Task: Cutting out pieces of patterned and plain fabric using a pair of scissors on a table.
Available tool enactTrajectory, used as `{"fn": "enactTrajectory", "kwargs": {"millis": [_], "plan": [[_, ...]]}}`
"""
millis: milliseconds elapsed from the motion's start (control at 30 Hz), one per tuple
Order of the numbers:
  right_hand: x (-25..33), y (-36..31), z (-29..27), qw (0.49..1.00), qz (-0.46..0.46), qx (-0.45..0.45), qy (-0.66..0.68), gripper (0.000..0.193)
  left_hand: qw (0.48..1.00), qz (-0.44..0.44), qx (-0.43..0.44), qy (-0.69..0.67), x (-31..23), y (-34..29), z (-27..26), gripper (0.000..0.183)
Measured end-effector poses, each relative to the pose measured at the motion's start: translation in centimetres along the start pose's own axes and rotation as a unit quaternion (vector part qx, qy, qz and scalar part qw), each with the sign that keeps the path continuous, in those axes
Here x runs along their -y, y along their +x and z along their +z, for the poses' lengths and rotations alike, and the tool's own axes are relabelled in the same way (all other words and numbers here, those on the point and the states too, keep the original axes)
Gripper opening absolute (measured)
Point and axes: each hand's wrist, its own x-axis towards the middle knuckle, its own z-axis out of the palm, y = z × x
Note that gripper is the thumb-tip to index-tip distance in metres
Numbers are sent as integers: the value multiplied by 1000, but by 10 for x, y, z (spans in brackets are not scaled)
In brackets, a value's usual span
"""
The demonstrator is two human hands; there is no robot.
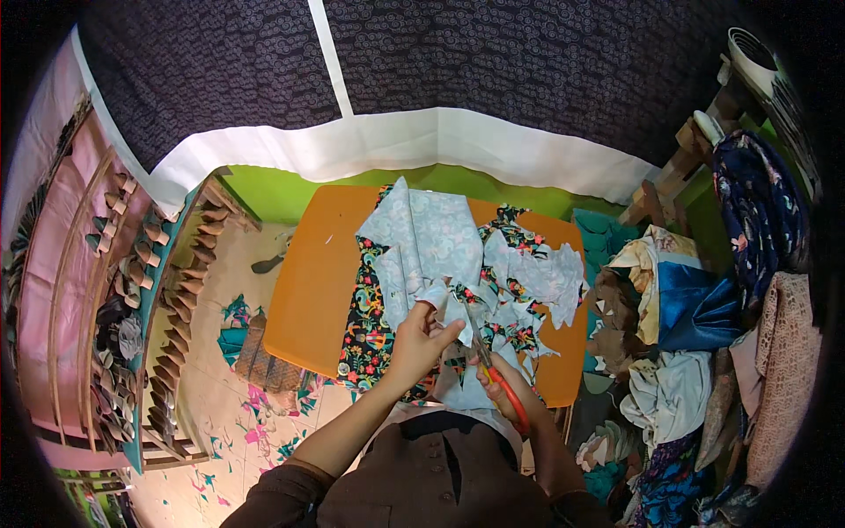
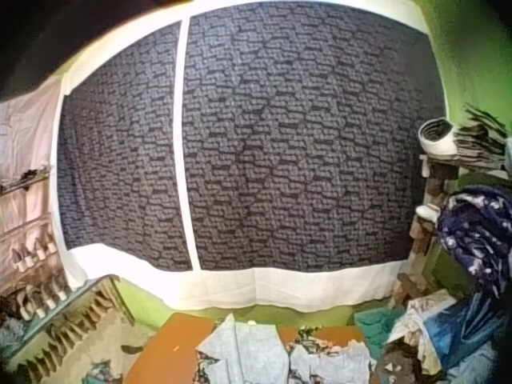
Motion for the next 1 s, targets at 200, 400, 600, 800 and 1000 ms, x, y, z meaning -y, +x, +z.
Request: {"fn": "enactTrajectory", "kwargs": {"millis": [200,400,600,800,1000], "plan": [[2,-2,2,996,33,-9,82,74,998,-10,1,-58,12,6,-7,34],[12,-4,-5,998,58,-9,11,78,999,-34,23,-15,-1,9,-12,34],[4,-5,-4,997,16,-45,-68,82,996,-41,85,0,7,9,-10,38],[3,-5,-9,997,48,-23,-52,76,994,-63,71,44,10,9,-14,32],[1,-6,-10,997,69,16,16,77,993,-65,79,60,11,10,-16,31]]}}
